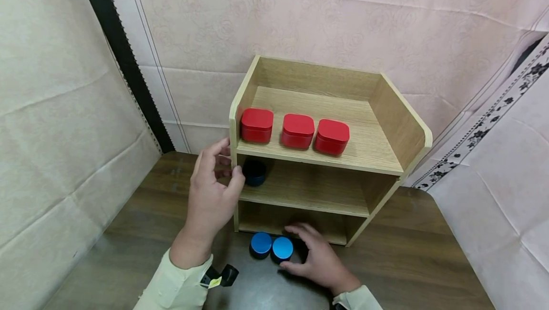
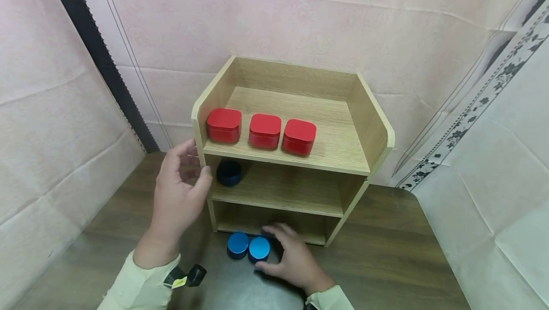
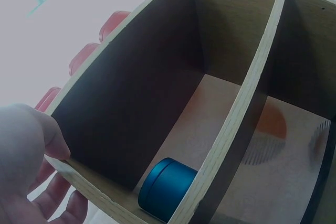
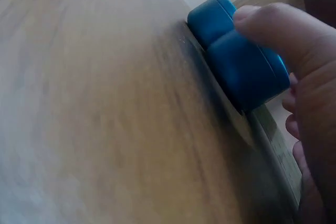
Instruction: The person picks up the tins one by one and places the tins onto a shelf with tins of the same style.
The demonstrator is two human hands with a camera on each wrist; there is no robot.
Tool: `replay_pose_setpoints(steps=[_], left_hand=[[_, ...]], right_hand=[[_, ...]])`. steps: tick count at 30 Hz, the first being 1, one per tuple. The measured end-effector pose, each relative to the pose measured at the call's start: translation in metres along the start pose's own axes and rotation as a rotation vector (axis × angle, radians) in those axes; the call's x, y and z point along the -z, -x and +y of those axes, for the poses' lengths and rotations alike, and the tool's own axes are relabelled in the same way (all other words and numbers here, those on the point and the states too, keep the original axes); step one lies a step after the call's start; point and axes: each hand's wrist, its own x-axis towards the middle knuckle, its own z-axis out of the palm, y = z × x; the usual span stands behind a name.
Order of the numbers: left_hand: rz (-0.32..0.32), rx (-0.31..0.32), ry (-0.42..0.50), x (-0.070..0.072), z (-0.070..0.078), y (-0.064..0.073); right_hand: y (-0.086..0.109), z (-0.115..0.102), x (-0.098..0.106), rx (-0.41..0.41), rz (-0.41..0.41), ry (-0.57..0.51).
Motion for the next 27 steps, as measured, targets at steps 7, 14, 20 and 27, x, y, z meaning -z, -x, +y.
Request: replay_pose_setpoints(steps=[7, 14, 20, 27], left_hand=[[0.001, -0.002, -0.015, 0.001, 0.0012, 0.0001], [-0.003, 0.006, -0.011, 0.0011, 0.0017, 0.0], [-0.004, 0.006, -0.013, 0.0009, 0.0017, -0.0006], [-0.002, -0.002, -0.018, 0.0016, 0.0015, 0.0006]], right_hand=[[-0.002, -0.0008, -0.0023, 0.033, 0.001, 0.043], [-0.0026, 0.0005, -0.005, 0.087, 0.02, 0.078], [-0.0027, -0.0004, -0.0046, 0.087, 0.024, 0.079], [-0.0023, -0.0018, -0.0033, 0.041, -0.007, 0.049]])
